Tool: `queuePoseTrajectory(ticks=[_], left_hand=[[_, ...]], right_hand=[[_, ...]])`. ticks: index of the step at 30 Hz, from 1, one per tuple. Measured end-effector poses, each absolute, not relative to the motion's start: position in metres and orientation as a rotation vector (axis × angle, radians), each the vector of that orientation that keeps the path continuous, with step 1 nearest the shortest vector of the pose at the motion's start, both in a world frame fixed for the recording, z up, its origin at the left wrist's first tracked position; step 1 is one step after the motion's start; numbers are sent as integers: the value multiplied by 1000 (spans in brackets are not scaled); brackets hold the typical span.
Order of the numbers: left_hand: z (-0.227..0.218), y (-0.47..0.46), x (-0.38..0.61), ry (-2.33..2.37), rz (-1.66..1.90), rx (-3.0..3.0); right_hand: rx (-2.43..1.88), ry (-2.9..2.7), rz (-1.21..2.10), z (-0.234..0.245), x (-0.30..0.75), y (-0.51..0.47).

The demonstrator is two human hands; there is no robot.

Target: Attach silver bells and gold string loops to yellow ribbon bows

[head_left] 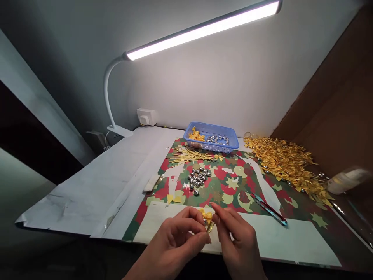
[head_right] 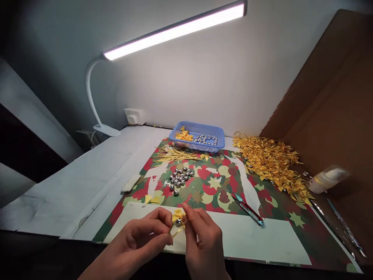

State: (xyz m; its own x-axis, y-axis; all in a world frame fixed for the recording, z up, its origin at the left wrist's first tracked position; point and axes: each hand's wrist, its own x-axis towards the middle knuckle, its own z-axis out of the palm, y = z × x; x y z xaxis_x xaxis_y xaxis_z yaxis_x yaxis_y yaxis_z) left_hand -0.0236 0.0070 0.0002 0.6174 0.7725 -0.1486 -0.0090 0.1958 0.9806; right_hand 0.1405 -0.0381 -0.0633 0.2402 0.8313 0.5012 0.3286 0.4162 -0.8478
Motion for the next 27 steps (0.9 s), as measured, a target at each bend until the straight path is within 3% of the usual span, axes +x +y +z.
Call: queuePoseTrajectory(ticks=[3,14,27], left_hand=[[2,5,-20,777,516,1161],[-11,7,-11,845,267,1044],[-5,6,-12,844,282,1029]], right_hand=[[-1099,-1496,294,-66,141,-44],[-1033,-1730,129,-57,149,-48],[-1107,-1906,-86,-54,150,-47]])
